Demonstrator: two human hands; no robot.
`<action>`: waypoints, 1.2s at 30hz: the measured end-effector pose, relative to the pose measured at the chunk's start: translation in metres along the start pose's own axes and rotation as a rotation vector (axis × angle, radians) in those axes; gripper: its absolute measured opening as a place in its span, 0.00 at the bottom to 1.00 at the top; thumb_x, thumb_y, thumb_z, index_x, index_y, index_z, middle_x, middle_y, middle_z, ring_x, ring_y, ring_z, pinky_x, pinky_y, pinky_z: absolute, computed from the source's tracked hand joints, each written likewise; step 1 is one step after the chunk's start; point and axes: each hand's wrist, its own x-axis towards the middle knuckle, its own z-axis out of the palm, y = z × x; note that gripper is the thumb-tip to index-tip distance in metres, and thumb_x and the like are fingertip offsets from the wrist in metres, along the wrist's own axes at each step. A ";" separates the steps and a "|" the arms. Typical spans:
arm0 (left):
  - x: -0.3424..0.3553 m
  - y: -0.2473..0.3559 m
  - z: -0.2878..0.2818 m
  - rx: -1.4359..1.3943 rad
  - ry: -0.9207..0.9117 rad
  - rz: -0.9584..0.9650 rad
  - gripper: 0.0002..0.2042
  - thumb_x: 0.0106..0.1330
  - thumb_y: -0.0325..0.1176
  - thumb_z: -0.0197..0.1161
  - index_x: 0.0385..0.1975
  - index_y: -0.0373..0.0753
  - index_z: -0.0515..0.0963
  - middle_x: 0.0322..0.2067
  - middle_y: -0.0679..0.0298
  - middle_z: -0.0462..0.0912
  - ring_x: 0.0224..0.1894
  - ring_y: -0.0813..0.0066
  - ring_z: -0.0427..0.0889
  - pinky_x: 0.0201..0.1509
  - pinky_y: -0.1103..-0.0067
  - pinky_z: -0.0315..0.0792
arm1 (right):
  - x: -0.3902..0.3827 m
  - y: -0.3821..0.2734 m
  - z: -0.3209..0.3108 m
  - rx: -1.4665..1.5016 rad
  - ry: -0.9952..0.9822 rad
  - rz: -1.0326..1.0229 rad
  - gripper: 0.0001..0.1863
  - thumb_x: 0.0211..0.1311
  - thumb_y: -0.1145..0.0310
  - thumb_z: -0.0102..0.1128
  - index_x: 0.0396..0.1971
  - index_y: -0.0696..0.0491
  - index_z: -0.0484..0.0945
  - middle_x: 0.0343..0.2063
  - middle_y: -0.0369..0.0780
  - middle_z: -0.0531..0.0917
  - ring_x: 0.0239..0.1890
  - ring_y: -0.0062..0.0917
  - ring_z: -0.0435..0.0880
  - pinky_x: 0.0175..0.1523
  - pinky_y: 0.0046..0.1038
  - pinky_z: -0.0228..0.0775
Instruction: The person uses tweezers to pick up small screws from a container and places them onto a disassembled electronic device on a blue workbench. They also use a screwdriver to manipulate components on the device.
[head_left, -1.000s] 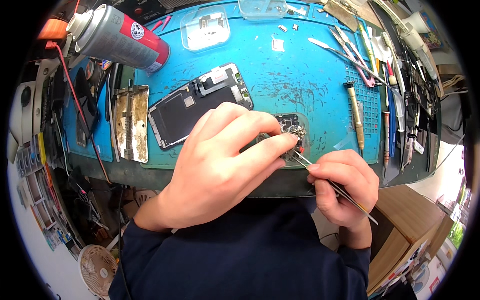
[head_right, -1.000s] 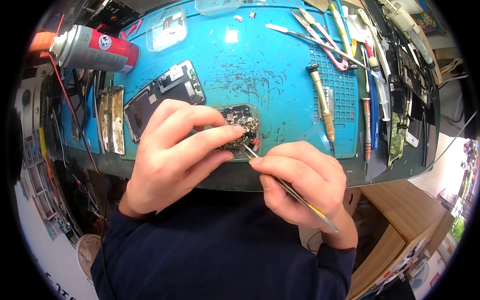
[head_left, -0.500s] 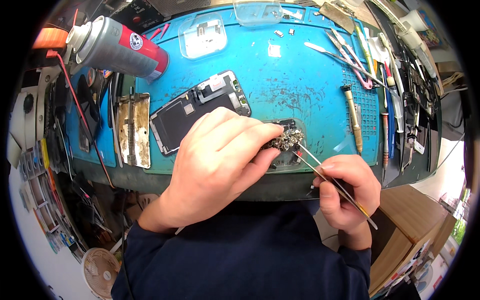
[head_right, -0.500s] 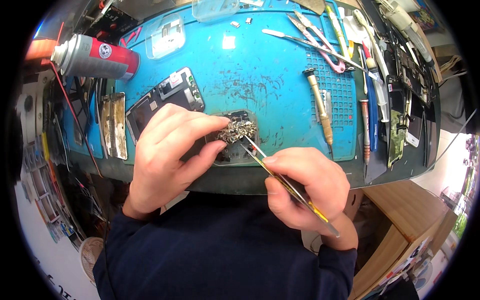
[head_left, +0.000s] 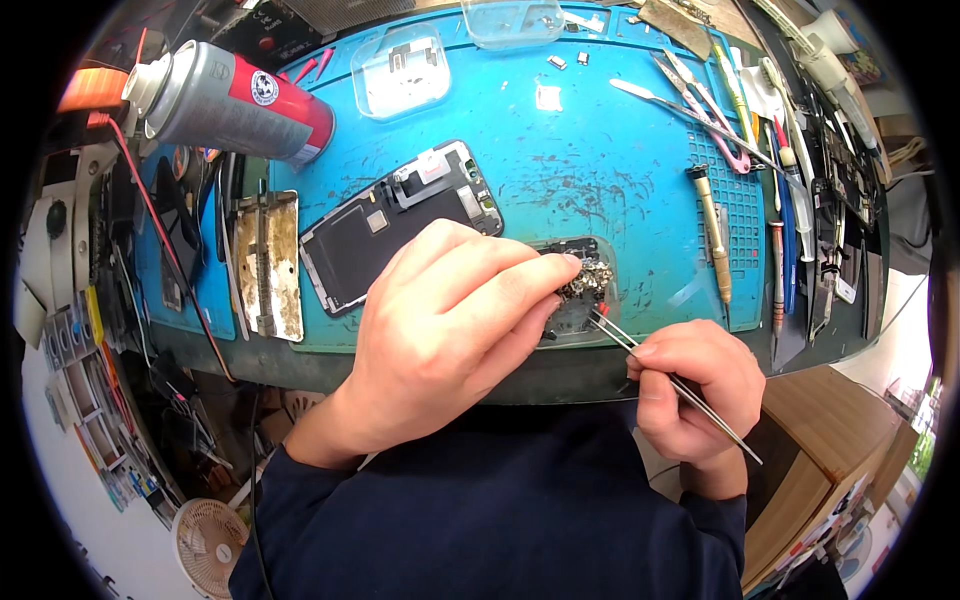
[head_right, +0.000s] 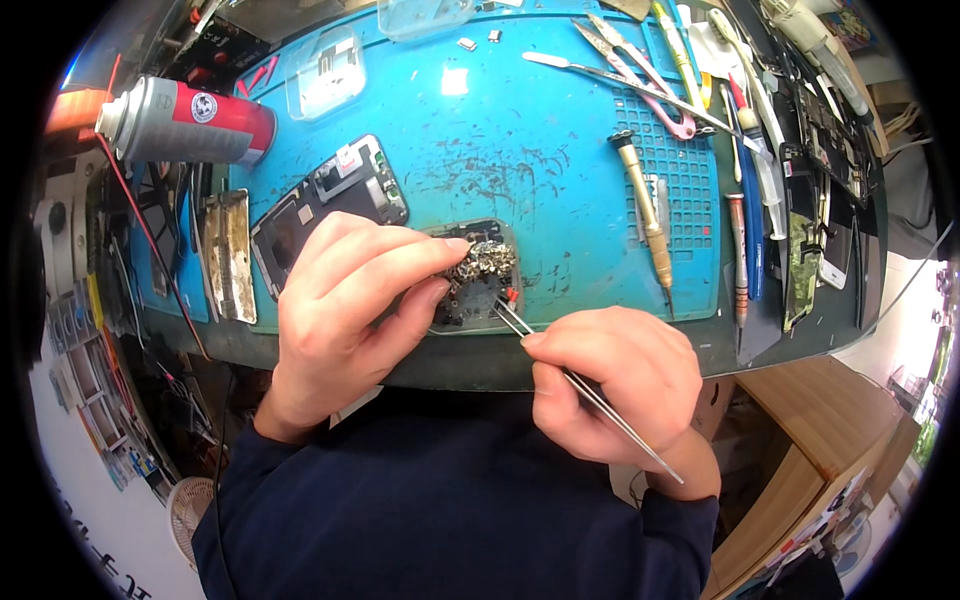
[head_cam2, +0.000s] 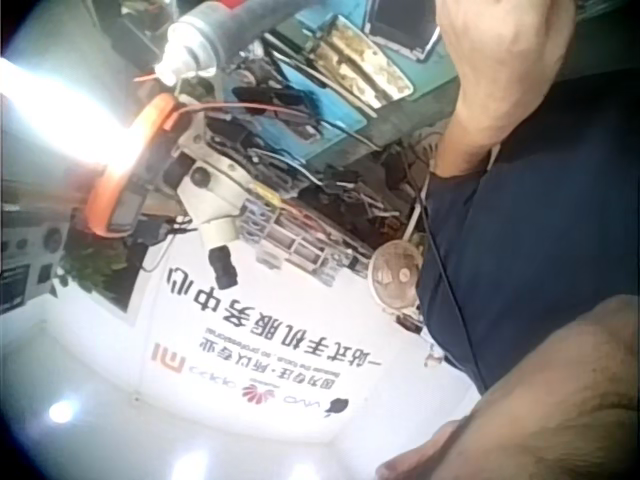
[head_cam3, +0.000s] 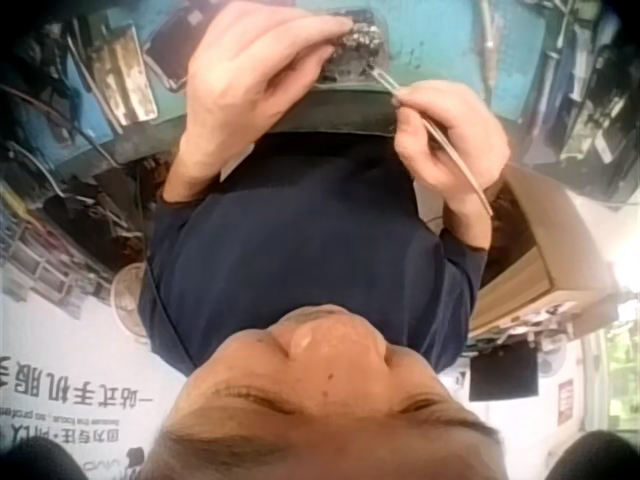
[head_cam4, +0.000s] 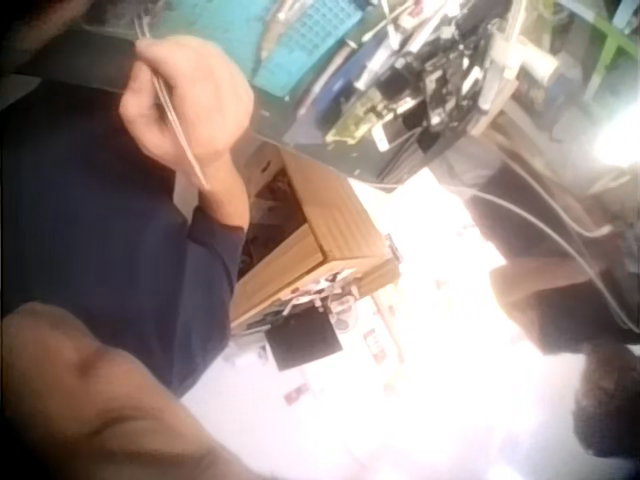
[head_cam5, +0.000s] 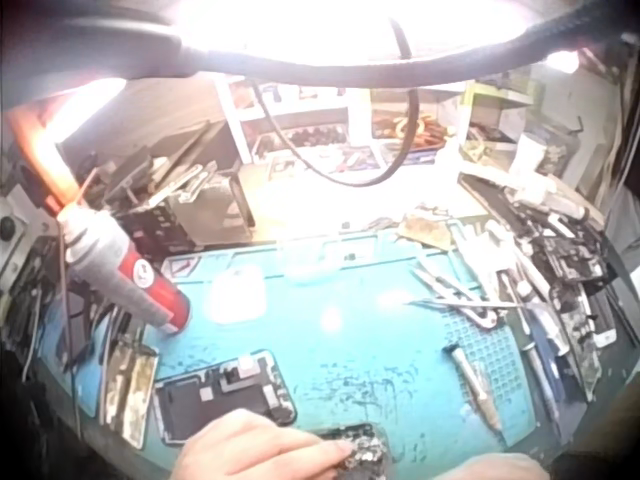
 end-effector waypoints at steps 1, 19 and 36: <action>0.000 0.000 0.000 0.008 0.004 0.005 0.19 0.53 0.17 0.75 0.47 0.37 0.88 0.39 0.62 0.88 0.37 0.63 0.81 0.41 0.72 0.76 | 0.001 0.000 0.002 -0.008 -0.004 -0.004 0.13 0.53 0.81 0.71 0.40 0.56 0.86 0.29 0.41 0.89 0.28 0.33 0.90 0.33 0.30 0.82; -0.004 -0.003 0.004 -0.017 0.055 0.014 0.19 0.55 0.16 0.74 0.48 0.34 0.87 0.38 0.59 0.87 0.35 0.62 0.84 0.40 0.72 0.75 | 0.003 -0.003 0.005 -0.063 -0.023 -0.010 0.10 0.56 0.81 0.71 0.39 0.58 0.86 0.29 0.42 0.88 0.27 0.33 0.89 0.32 0.28 0.81; -0.006 -0.003 0.000 -0.080 0.015 -0.036 0.21 0.55 0.25 0.80 0.50 0.33 0.86 0.42 0.58 0.88 0.39 0.61 0.84 0.44 0.70 0.76 | -0.001 -0.002 0.019 -0.051 0.069 -0.109 0.15 0.56 0.82 0.72 0.45 0.57 0.85 0.33 0.43 0.89 0.28 0.30 0.89 0.31 0.27 0.80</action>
